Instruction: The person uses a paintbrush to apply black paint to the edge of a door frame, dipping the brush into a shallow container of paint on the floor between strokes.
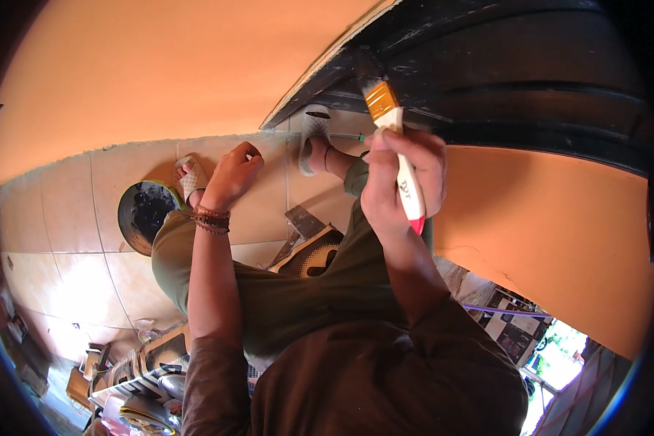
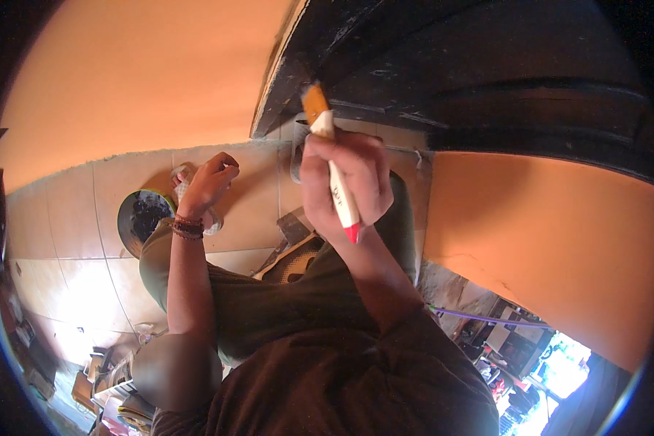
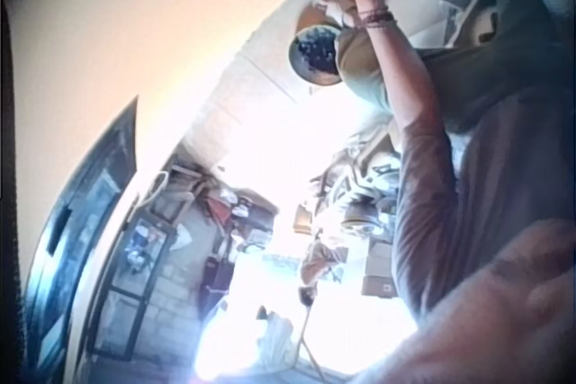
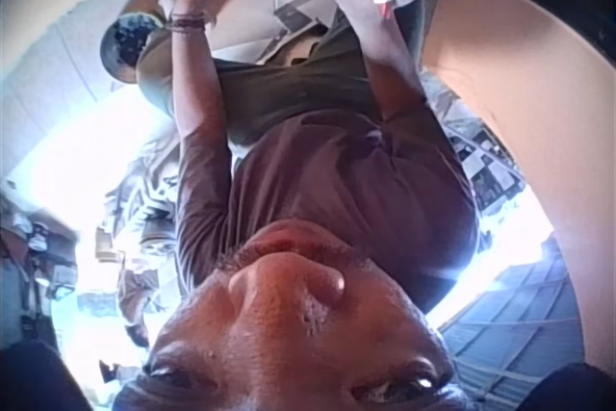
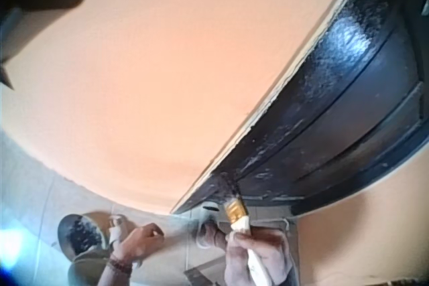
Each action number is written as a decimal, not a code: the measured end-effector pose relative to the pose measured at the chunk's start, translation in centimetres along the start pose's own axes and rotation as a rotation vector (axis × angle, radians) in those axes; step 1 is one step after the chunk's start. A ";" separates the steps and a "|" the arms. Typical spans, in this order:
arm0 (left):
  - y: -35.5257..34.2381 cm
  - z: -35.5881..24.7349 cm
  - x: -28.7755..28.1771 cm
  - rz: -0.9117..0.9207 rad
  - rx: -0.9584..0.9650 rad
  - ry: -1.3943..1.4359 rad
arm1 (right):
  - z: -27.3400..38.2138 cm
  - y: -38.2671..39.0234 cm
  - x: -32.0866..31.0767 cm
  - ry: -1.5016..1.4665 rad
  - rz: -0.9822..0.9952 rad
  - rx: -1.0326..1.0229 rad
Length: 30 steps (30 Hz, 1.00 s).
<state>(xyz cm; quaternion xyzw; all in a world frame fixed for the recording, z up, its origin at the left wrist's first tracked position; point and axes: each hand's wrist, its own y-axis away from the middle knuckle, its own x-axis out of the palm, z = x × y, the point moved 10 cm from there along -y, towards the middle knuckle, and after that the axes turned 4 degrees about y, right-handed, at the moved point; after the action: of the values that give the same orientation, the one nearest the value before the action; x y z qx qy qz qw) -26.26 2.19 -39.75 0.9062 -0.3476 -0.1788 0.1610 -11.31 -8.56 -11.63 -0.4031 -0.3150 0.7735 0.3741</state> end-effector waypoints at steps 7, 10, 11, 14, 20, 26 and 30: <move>0.0 -0.3 0.0 0.002 0.011 0.012 | 0.4 -0.4 0.7 0.075 0.051 -0.060; -0.1 -0.3 0.1 0.015 0.011 0.007 | 2.1 -0.3 1.1 0.067 0.112 -0.231; -0.1 -0.3 0.0 0.014 0.012 0.007 | 1.3 -0.3 1.4 0.028 0.128 -0.174; -0.1 0.0 -0.1 0.009 0.010 0.001 | -0.7 -0.7 0.6 0.010 0.055 -0.002; -0.1 0.2 0.1 -0.001 0.008 -0.018 | 2.9 -1.3 1.4 0.085 0.190 -0.293; 0.0 0.1 -0.1 -0.005 -0.017 -0.006 | 2.7 -1.9 0.2 0.033 0.158 -0.223; -0.1 0.1 0.1 -0.005 -0.025 -0.032 | 2.9 -4.0 1.4 0.062 0.355 -0.309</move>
<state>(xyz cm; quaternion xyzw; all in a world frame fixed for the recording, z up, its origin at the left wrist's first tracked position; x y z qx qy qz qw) -26.21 2.18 -39.87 0.9021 -0.3454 -0.1980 0.1664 -13.05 -5.80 -7.68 -0.5281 -0.3421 0.7571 0.1758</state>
